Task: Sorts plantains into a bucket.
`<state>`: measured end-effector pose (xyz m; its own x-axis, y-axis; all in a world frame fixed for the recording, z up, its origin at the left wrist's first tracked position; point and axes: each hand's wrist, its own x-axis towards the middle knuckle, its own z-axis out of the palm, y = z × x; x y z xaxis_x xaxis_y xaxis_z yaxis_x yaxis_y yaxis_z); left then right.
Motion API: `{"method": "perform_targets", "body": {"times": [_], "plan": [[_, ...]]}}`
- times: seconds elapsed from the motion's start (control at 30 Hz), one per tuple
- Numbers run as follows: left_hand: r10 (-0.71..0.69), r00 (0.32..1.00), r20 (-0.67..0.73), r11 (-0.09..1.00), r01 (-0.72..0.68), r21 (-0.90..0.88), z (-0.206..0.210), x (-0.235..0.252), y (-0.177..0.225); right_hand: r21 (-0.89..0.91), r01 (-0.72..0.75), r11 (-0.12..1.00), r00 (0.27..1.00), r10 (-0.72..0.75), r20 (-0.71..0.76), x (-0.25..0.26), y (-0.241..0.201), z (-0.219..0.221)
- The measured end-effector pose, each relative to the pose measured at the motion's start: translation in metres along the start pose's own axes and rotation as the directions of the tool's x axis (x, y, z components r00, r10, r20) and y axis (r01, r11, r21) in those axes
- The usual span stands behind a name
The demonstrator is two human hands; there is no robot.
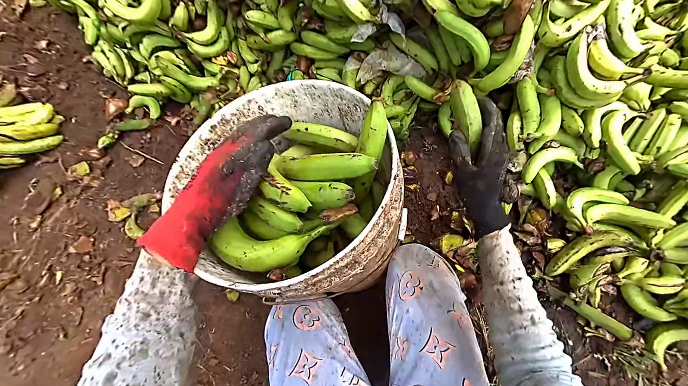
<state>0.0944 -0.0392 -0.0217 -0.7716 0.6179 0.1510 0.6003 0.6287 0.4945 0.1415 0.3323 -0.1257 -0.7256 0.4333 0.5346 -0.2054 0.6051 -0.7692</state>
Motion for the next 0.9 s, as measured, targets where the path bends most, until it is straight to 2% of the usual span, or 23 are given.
{"method": "perform_targets", "body": {"times": [0.03, 0.07, 0.1, 0.13, 0.2, 0.23, 0.27, 0.33, 0.37, 0.43, 0.5, 0.53, 0.57, 0.63, 0.7, 0.8, 0.87, 0.9], "plan": [[-0.035, 0.998, -0.046, 0.999, 0.034, -0.024, -0.002, -0.001, 0.002, 0.121, 0.228, 0.966, 0.963, -0.205, -0.174, 0.019, -0.039, 0.001], [-0.082, 0.991, -0.105, 0.995, 0.077, -0.059, -0.002, 0.0, 0.006, 0.202, 0.409, 0.89, 0.89, -0.34, -0.304, 0.035, -0.077, 0.002], [-0.132, 0.979, -0.156, 0.988, 0.117, -0.101, -0.002, 0.005, 0.016, 0.25, 0.522, 0.815, 0.833, -0.425, -0.353, 0.046, -0.109, 0.002], [-0.187, 0.958, -0.215, 0.974, 0.153, -0.165, -0.001, 0.011, 0.031, 0.276, 0.563, 0.779, 0.821, -0.492, -0.289, 0.054, -0.131, 0.0], [-0.278, 0.92, -0.275, 0.939, 0.2, -0.28, -0.002, 0.016, 0.051, 0.174, 0.513, 0.841, 0.841, -0.533, 0.094, 0.062, -0.14, -0.011], [-0.311, 0.903, -0.295, 0.929, 0.223, -0.295, -0.003, 0.017, 0.055, 0.06, 0.46, 0.886, 0.844, -0.457, 0.28, 0.064, -0.125, -0.021], [-0.334, 0.892, -0.306, 0.924, 0.245, -0.294, -0.003, 0.016, 0.055, -0.047, 0.383, 0.923, 0.857, -0.336, 0.392, 0.063, -0.097, -0.034], [-0.355, 0.884, -0.305, 0.921, 0.276, -0.275, -0.004, 0.009, 0.05, -0.263, 0.148, 0.953, 0.927, -0.04, 0.374, 0.05, -0.009, -0.07], [-0.36, 0.885, -0.296, 0.919, 0.282, -0.274, -0.004, 0.004, 0.045, -0.43, -0.021, 0.903, 0.929, 0.176, 0.326, 0.042, 0.04, -0.093], [-0.399, 0.874, -0.276, 0.906, 0.329, -0.267, -0.005, 0.012, 0.039, -0.699, -0.315, 0.642, 0.799, 0.577, 0.171, 0.021, 0.127, -0.139], [-0.434, 0.858, -0.274, 0.89, 0.36, -0.28, -0.005, 0.026, 0.034, -0.813, -0.407, 0.416, 0.632, 0.771, 0.077, -0.01, 0.192, -0.171], [-0.423, 0.864, -0.273, 0.895, 0.352, -0.272, -0.005, 0.03, 0.031, -0.838, -0.391, 0.38, 0.601, 0.795, 0.08, -0.029, 0.213, -0.176], [-0.404, 0.875, -0.267, 0.905, 0.34, -0.255, -0.005, 0.031, 0.029, -0.85, -0.363, 0.383, 0.597, 0.795, 0.103, -0.046, 0.222, -0.177], [-0.344, 0.894, -0.288, 0.936, 0.303, -0.177, -0.002, 0.024, 0.026, -0.818, -0.361, 0.447, 0.624, 0.768, 0.145, -0.062, 0.213, -0.173], [-0.329, 0.895, -0.302, 0.944, 0.311, -0.105, -0.002, 0.016, 0.043, -0.664, -0.474, 0.578, 0.688, 0.714, 0.13, -0.063, 0.19, -0.17], [-0.241, 0.959, -0.149, 0.969, 0.229, -0.096, -0.004, 0.009, 0.033, -0.323, -0.557, 0.765, 0.764, 0.625, 0.163, -0.056, 0.119, -0.165], [-0.239, 0.971, -0.01, 0.969, 0.238, -0.061, -0.005, 0.012, 0.03, -0.093, -0.481, 0.872, 0.848, 0.489, 0.202, -0.04, 0.055, -0.145], [-0.244, 0.97, -0.004, 0.969, 0.244, -0.043, -0.005, 0.013, 0.029, 0.038, -0.384, 0.923, 0.909, 0.371, 0.188, -0.026, 0.025, -0.13]]}}
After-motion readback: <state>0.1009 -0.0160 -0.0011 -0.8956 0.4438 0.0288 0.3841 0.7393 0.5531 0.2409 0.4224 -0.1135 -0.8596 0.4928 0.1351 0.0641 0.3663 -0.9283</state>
